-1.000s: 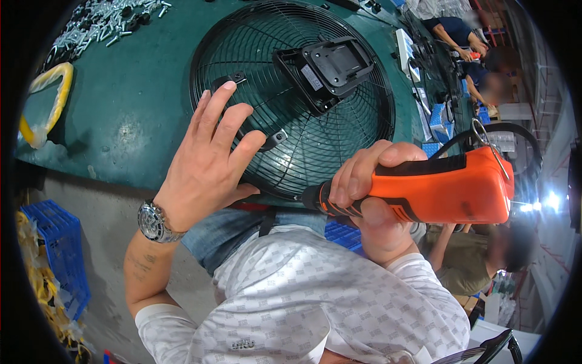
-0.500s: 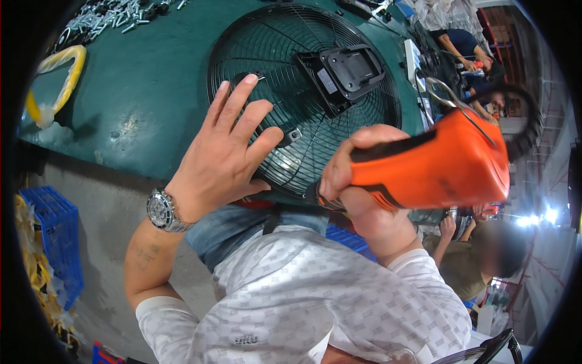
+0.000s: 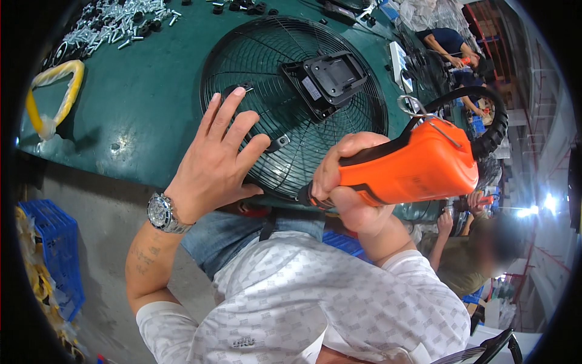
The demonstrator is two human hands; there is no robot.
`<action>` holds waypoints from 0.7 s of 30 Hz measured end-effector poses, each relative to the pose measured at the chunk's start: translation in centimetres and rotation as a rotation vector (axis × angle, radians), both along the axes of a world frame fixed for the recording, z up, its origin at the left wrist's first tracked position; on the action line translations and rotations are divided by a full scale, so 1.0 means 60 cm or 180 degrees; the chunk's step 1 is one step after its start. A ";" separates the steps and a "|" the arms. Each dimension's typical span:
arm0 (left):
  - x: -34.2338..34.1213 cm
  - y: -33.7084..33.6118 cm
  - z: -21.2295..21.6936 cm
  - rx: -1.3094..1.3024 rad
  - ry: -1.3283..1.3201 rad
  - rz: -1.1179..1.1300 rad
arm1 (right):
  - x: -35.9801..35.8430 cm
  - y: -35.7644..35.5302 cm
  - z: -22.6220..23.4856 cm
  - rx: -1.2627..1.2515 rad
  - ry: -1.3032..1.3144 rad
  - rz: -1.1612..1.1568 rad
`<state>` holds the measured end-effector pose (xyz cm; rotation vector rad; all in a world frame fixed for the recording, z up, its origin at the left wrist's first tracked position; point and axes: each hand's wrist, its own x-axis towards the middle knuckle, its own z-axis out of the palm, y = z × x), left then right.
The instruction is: Assembling parts of electric fan guards and rings using an electric screwdriver.
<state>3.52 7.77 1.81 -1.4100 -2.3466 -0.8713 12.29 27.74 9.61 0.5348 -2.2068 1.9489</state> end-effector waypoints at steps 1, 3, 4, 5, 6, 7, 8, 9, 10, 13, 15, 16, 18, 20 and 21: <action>0.000 0.001 0.000 0.0037 -0.0031 -0.0026 | 0.004 -0.003 -0.004 -0.0726 -0.0161 -0.0201; -0.001 0.002 -0.001 -0.0034 0.0056 0.0015 | 0.007 -0.003 -0.010 -0.1195 -0.0206 -0.0307; -0.001 0.003 -0.002 0.0013 0.0020 -0.0015 | 0.008 -0.001 -0.012 -0.0920 -0.0142 -0.0187; -0.002 0.003 -0.002 0.0032 0.0015 -0.0015 | 0.008 0.004 -0.012 -0.0684 -0.0127 -0.0120; -0.002 0.003 -0.002 0.0005 0.0034 0.0006 | 0.007 0.009 -0.013 -0.0681 -0.0067 0.0027; -0.002 0.003 -0.002 0.0039 -0.0007 -0.0033 | 0.006 0.013 -0.013 -0.0502 -0.0054 0.0104; -0.003 0.003 -0.002 0.0042 0.0002 -0.0030 | 0.003 0.015 -0.016 -0.0567 -0.0024 0.0124; -0.003 0.003 -0.002 -0.0030 0.0024 0.0005 | 0.002 0.018 -0.017 -0.0670 -0.0024 0.0111; -0.001 0.002 -0.002 0.0036 -0.0012 -0.0029 | 0.000 0.021 -0.020 -0.1046 -0.0076 0.0101; -0.001 0.002 -0.002 0.0028 -0.0013 -0.0014 | 0.001 0.029 -0.026 -0.1222 0.0066 0.0194; 0.001 0.003 0.000 -0.0088 -0.0086 0.0007 | 0.006 0.036 -0.029 -0.0910 0.0258 0.0381; 0.004 0.003 0.002 -0.0078 -0.0072 -0.0070 | 0.011 0.039 -0.029 -0.0754 0.0188 0.0362; 0.002 0.002 0.010 -0.0170 0.0051 -0.0036 | 0.019 0.041 -0.031 -0.0799 -0.0037 0.0285; -0.012 -0.014 0.023 -0.0298 0.0000 -0.0244 | 0.026 0.045 -0.030 -0.0710 0.0300 0.0267; -0.022 -0.027 0.032 -0.0437 -0.0073 -0.0413 | 0.029 0.053 -0.027 -0.0903 0.0417 0.0404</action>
